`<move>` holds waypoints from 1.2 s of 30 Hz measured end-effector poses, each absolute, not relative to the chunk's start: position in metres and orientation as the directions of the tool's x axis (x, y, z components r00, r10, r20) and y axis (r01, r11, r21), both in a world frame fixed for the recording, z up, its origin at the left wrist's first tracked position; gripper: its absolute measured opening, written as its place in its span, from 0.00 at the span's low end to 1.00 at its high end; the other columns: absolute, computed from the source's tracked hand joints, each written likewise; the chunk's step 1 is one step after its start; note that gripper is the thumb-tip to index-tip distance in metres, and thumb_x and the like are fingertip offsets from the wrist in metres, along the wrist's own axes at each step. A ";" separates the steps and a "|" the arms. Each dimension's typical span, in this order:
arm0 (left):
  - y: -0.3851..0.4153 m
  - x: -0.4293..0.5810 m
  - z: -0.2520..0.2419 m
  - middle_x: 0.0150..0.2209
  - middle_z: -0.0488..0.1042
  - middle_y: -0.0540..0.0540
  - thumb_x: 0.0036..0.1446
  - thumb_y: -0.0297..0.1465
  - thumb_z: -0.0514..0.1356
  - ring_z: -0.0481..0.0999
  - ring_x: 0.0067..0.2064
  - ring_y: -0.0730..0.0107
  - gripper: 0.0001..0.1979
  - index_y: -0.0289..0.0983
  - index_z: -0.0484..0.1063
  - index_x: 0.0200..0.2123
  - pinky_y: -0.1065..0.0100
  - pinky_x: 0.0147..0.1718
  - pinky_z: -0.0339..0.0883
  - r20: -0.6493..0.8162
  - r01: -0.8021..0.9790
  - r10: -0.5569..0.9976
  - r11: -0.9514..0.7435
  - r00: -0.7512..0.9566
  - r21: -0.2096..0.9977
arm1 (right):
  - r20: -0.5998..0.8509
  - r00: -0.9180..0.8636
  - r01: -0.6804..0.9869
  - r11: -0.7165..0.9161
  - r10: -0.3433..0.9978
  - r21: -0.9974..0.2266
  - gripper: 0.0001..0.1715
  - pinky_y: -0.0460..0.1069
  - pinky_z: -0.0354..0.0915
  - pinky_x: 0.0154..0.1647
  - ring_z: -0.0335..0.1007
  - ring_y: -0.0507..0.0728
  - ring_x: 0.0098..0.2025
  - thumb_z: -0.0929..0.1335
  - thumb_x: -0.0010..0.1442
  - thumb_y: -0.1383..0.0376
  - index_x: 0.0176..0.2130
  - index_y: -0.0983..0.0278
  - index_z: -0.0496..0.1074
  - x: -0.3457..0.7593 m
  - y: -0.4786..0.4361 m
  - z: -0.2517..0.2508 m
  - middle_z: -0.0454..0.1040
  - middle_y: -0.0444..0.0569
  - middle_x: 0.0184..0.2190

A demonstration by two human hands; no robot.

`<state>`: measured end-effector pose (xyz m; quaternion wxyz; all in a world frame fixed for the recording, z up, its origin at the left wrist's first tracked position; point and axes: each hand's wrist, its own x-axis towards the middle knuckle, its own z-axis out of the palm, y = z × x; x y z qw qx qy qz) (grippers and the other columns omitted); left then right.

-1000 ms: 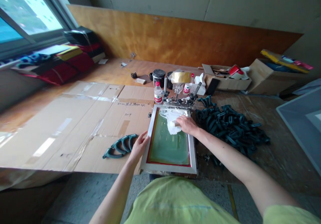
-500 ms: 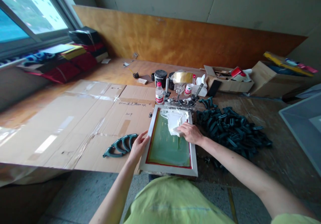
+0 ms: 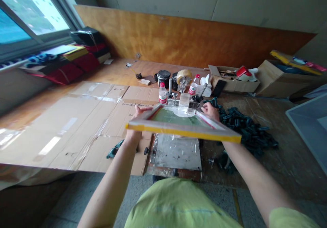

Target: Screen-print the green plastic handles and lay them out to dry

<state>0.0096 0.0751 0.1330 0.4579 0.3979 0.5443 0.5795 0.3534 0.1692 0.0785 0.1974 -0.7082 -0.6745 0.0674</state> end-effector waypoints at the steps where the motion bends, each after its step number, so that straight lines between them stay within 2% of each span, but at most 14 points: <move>1: 0.087 0.013 0.141 0.34 0.79 0.42 0.55 0.59 0.49 0.78 0.33 0.65 0.34 0.36 0.77 0.40 0.68 0.28 0.71 -0.013 -0.151 0.969 -0.025 -0.245 0.988 | 0.107 0.065 0.930 -0.022 0.992 -0.368 0.16 0.50 0.64 0.40 0.73 0.59 0.41 0.63 0.64 0.59 0.49 0.63 0.70 0.356 0.158 0.067 0.78 0.52 0.40; 5: 0.122 0.025 0.165 0.28 0.77 0.42 0.55 0.59 0.49 0.78 0.32 0.67 0.34 0.34 0.74 0.36 0.70 0.28 0.72 -0.015 -0.243 0.975 -0.041 -0.224 0.969 | -0.007 -0.244 0.914 0.228 0.970 -0.335 0.24 0.50 0.63 0.43 0.70 0.58 0.45 0.68 0.60 0.56 0.54 0.61 0.67 0.339 0.114 0.025 0.76 0.50 0.43; 8: 0.116 0.031 0.156 0.30 0.78 0.44 0.57 0.57 0.50 0.78 0.31 0.69 0.31 0.36 0.72 0.45 0.72 0.28 0.72 -0.013 -0.278 0.950 -0.078 -0.312 0.957 | 0.017 -0.362 0.898 0.354 0.932 -0.261 0.18 0.52 0.60 0.49 0.65 0.59 0.51 0.69 0.60 0.61 0.51 0.58 0.71 0.318 0.099 0.020 0.73 0.51 0.46; 11: 0.077 0.046 0.120 0.33 0.79 0.43 0.57 0.54 0.55 0.79 0.30 0.69 0.29 0.36 0.70 0.48 0.72 0.24 0.70 -0.233 -0.277 0.957 0.180 -0.174 0.944 | 0.100 -0.333 0.903 0.348 0.937 -0.251 0.09 0.52 0.59 0.49 0.63 0.59 0.48 0.68 0.62 0.62 0.43 0.60 0.74 0.294 0.080 0.035 0.71 0.51 0.41; 13: 0.041 0.059 0.089 0.36 0.80 0.37 0.56 0.51 0.58 0.80 0.32 0.63 0.27 0.33 0.72 0.47 0.71 0.22 0.70 -0.508 -0.201 0.857 0.515 0.087 0.834 | 0.188 -0.376 0.876 0.414 0.907 -0.246 0.08 0.53 0.58 0.48 0.62 0.59 0.46 0.67 0.63 0.62 0.42 0.62 0.74 0.272 0.057 0.046 0.70 0.52 0.39; 14: 0.023 0.065 0.075 0.38 0.80 0.37 0.57 0.49 0.58 0.81 0.35 0.61 0.26 0.34 0.71 0.47 0.69 0.23 0.72 -0.569 -0.224 0.812 0.582 0.125 0.782 | 0.220 -0.440 0.843 0.485 0.870 -0.231 0.08 0.53 0.58 0.47 0.62 0.59 0.45 0.66 0.64 0.63 0.41 0.62 0.74 0.260 0.044 0.051 0.70 0.52 0.38; 18: -0.027 0.059 0.032 0.32 0.79 0.43 0.62 0.39 0.57 0.82 0.33 0.64 0.13 0.33 0.71 0.40 0.71 0.23 0.72 -0.645 -0.424 0.764 0.585 0.003 0.691 | 0.230 -0.681 0.659 0.719 0.695 -0.221 0.13 0.51 0.59 0.44 0.64 0.57 0.42 0.62 0.67 0.63 0.49 0.59 0.71 0.239 0.002 0.056 0.72 0.48 0.37; 20: -0.039 0.032 0.014 0.30 0.79 0.44 0.64 0.36 0.54 0.82 0.31 0.65 0.12 0.34 0.71 0.38 0.72 0.22 0.71 -0.659 -0.459 0.734 0.535 -0.163 0.709 | 0.182 -0.563 0.767 0.592 0.806 -0.247 0.13 0.50 0.60 0.43 0.66 0.56 0.42 0.64 0.66 0.61 0.49 0.58 0.71 0.265 -0.009 0.054 0.73 0.47 0.37; 22: -0.046 -0.005 -0.004 0.30 0.79 0.44 0.66 0.38 0.50 0.82 0.31 0.65 0.14 0.35 0.70 0.39 0.71 0.25 0.73 -0.647 -0.458 0.675 0.478 -0.355 0.750 | 0.098 -0.267 0.938 0.281 0.959 -0.202 0.09 0.49 0.62 0.40 0.69 0.56 0.40 0.65 0.65 0.62 0.43 0.60 0.73 0.314 -0.016 0.050 0.74 0.50 0.38; 24: -0.056 -0.042 -0.021 0.34 0.80 0.44 0.67 0.40 0.46 0.82 0.31 0.66 0.17 0.37 0.69 0.44 0.70 0.26 0.73 -0.623 -0.430 0.592 0.451 -0.511 0.782 | 0.025 0.074 0.996 -0.073 0.997 -0.041 0.11 0.50 0.63 0.38 0.70 0.59 0.40 0.63 0.66 0.61 0.42 0.63 0.73 0.373 -0.022 0.041 0.74 0.54 0.39; 26: -0.066 -0.072 -0.035 0.39 0.80 0.41 0.68 0.41 0.44 0.82 0.31 0.67 0.19 0.37 0.66 0.50 0.70 0.27 0.73 -0.600 -0.378 0.502 0.479 -0.622 0.792 | -0.050 0.318 0.942 -0.310 0.947 0.126 0.17 0.52 0.64 0.35 0.72 0.63 0.41 0.62 0.65 0.57 0.41 0.67 0.73 0.428 -0.028 0.027 0.74 0.60 0.39; 28: -0.075 -0.091 -0.045 0.42 0.79 0.36 0.68 0.40 0.42 0.82 0.31 0.67 0.22 0.34 0.66 0.52 0.69 0.27 0.74 -0.588 -0.338 0.415 0.533 -0.694 0.775 | -0.159 0.419 0.902 -0.391 0.894 0.183 0.25 0.55 0.66 0.36 0.73 0.67 0.41 0.60 0.64 0.51 0.39 0.69 0.75 0.470 -0.032 0.006 0.75 0.63 0.38; 32: -0.076 -0.104 -0.057 0.33 0.80 0.30 0.67 0.40 0.43 0.82 0.30 0.60 0.25 0.27 0.73 0.41 0.65 0.26 0.75 -0.592 -0.296 0.358 0.614 -0.722 0.732 | -0.362 0.462 0.883 -0.460 0.809 0.099 0.30 0.58 0.67 0.34 0.75 0.69 0.41 0.59 0.60 0.44 0.36 0.63 0.77 0.510 -0.034 -0.034 0.77 0.61 0.39; 36: -0.067 -0.111 -0.060 0.26 0.79 0.32 0.63 0.44 0.48 0.81 0.27 0.55 0.25 0.28 0.75 0.34 0.62 0.23 0.75 -0.522 -0.130 0.400 0.687 -0.754 0.715 | -0.319 0.508 0.836 -0.547 0.800 -0.041 0.30 0.59 0.67 0.30 0.76 0.71 0.37 0.62 0.55 0.42 0.40 0.61 0.76 0.512 -0.026 -0.046 0.78 0.61 0.38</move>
